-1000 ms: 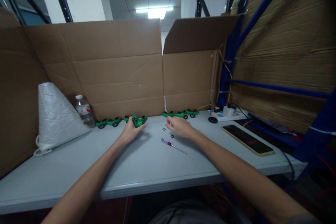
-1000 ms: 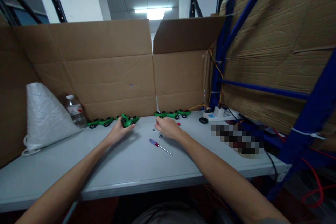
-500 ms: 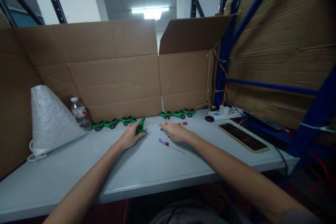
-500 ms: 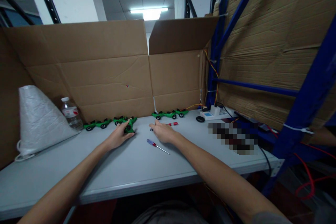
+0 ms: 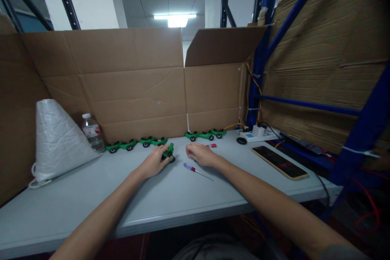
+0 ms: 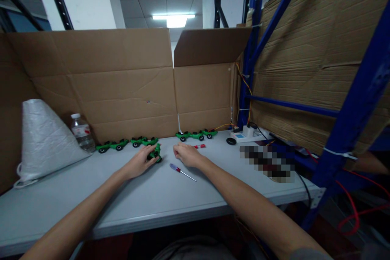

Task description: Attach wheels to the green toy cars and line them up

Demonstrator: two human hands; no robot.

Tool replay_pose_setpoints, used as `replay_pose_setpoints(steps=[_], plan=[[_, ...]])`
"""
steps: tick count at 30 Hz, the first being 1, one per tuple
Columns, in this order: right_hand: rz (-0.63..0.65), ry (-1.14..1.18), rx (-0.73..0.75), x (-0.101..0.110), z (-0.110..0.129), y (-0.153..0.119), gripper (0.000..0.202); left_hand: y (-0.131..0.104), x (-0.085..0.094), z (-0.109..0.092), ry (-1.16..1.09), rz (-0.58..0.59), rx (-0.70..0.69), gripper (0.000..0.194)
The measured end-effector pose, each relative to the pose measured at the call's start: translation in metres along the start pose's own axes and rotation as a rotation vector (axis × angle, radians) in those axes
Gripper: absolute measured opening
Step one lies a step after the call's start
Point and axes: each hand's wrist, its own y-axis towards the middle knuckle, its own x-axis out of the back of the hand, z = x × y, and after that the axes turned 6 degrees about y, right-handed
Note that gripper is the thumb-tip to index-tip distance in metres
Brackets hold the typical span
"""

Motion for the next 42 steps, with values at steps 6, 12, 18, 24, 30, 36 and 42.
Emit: replay_pose_setpoints(steps=[6,12,18,24,30,36,42], plan=[[-0.177,0.364,0.031,0.0,0.01,0.007,0.003,-0.001,0.0,-0.002,-0.013,-0.038,-0.009,0.049],[-0.225,0.736,0.098,-0.008,0.025,0.015,0.013,-0.003,0.001,-0.014,0.052,-0.029,-0.121,0.042],[-0.185,0.9,0.025,-0.012,0.027,0.014,0.027,-0.004,-0.005,-0.013,0.042,-0.041,-0.12,0.051],[-0.143,1.075,-0.038,-0.011,0.027,0.014,0.04,-0.007,0.003,-0.027,0.018,-0.016,-0.157,0.053],[-0.06,1.285,-0.102,-0.009,0.03,0.009,0.051,-0.004,0.009,-0.043,0.007,-0.068,-0.101,0.035],[0.074,1.353,-0.144,-0.004,0.036,0.001,0.049,-0.002,0.005,-0.04,-0.052,-0.127,-0.06,0.023],[0.108,1.401,-0.089,0.001,0.037,0.0,0.045,0.0,0.011,-0.045,-0.107,-0.15,-0.034,0.021]])
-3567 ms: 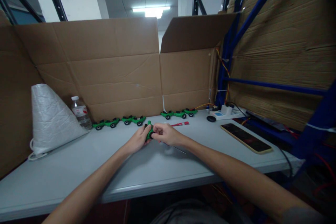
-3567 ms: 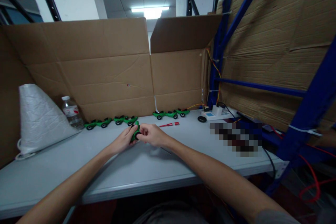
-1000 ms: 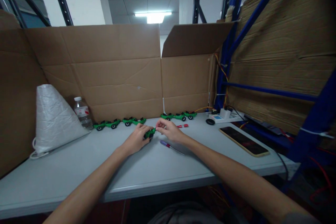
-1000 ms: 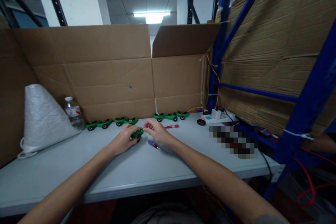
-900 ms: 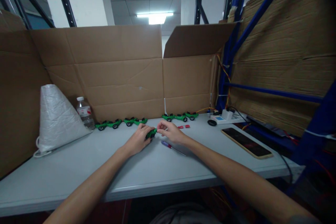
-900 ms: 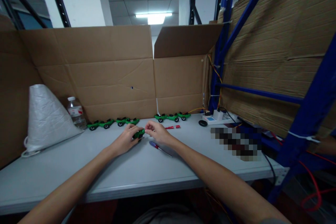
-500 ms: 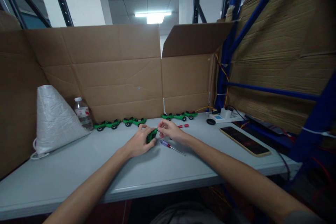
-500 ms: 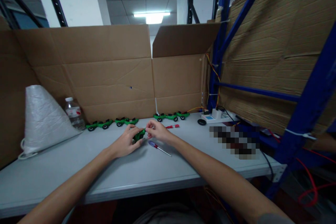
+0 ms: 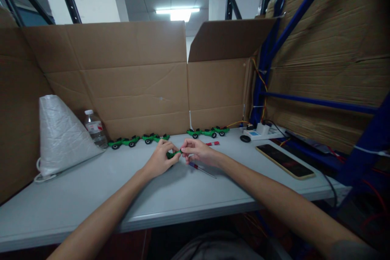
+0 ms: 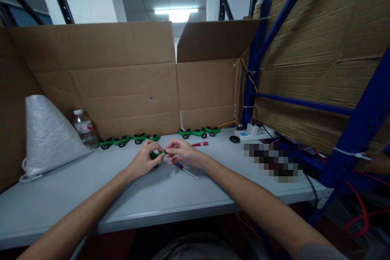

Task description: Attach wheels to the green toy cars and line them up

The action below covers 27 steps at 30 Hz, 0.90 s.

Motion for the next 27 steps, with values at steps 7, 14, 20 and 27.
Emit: replay_pose_setpoints(steps=[7,14,20,27], plan=[[0.022,-0.151,0.145,0.0,-0.008,0.007,0.04,-0.001,-0.002,0.006,-0.019,0.027,0.03,0.023],[-0.053,-0.462,0.339,-0.002,-0.013,0.007,0.02,0.001,-0.009,0.016,-0.045,0.05,0.107,0.026],[-0.066,-0.652,0.419,-0.005,-0.005,0.002,0.015,0.003,-0.009,0.021,-0.154,0.101,0.108,0.031],[-0.022,-0.633,0.406,-0.002,-0.007,0.003,0.012,0.003,-0.008,0.027,-0.141,0.073,0.135,0.032]])
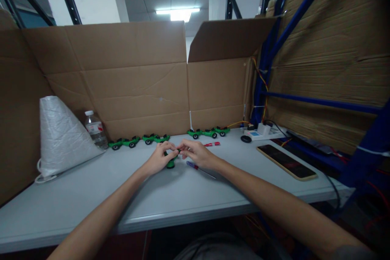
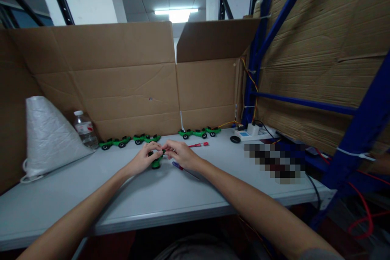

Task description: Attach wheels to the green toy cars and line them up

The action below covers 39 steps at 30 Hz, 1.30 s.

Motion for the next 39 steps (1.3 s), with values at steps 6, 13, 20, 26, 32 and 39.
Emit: replay_pose_setpoints(steps=[6,13,20,26,32,39], plan=[[0.023,-0.209,0.1,0.003,0.003,0.0,0.013,0.0,0.0,0.001,0.009,-0.005,-0.035,0.03],[0.049,-0.37,0.24,0.004,0.003,0.002,0.011,0.0,0.0,0.005,-0.001,0.0,-0.058,0.033],[0.052,-0.373,0.26,0.005,0.005,0.002,0.02,0.002,0.001,0.004,-0.024,0.005,-0.048,0.033],[0.008,-0.208,0.145,0.005,0.011,0.002,0.019,0.002,0.002,0.004,-0.041,0.022,-0.044,0.035],[0.017,-0.089,0.029,0.004,0.012,0.002,0.024,0.001,0.004,0.001,-0.049,0.025,-0.04,0.035],[-0.003,-0.036,-0.006,0.002,0.004,0.003,0.016,0.0,0.005,-0.005,-0.047,0.039,-0.061,0.039]])
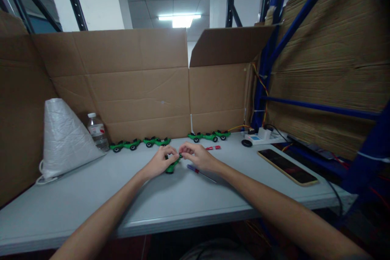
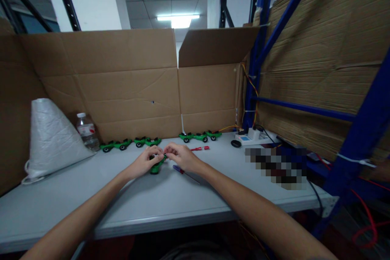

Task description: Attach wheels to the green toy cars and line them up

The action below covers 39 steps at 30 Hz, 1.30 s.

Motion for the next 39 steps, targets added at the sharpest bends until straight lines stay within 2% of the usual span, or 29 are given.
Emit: replay_pose_setpoints(steps=[6,11,14,19,26,33,39], plan=[[0.01,-0.077,0.028,0.0,0.0,-0.001,0.016,0.0,0.0,-0.005,-0.008,-0.007,0.01,0.04],[0.055,-0.222,0.094,0.0,0.01,-0.003,0.021,-0.002,-0.001,-0.003,-0.001,-0.028,0.03,0.039],[0.082,-0.217,0.104,0.0,0.013,-0.004,0.019,-0.003,-0.001,0.0,-0.014,-0.023,0.036,0.037],[0.091,-0.197,0.065,0.001,0.007,-0.003,0.013,-0.002,-0.002,0.006,-0.046,-0.032,0.054,0.035],[0.116,-0.203,0.003,-0.003,-0.004,-0.006,0.014,-0.002,-0.006,0.01,-0.156,-0.005,0.167,0.036],[0.139,-0.232,-0.022,-0.007,-0.016,-0.008,0.012,-0.001,-0.01,0.013,-0.217,-0.073,0.211,0.038],[0.133,-0.305,-0.068,-0.009,-0.014,-0.008,0.009,0.0,-0.007,0.011,-0.22,-0.116,0.196,0.035]])
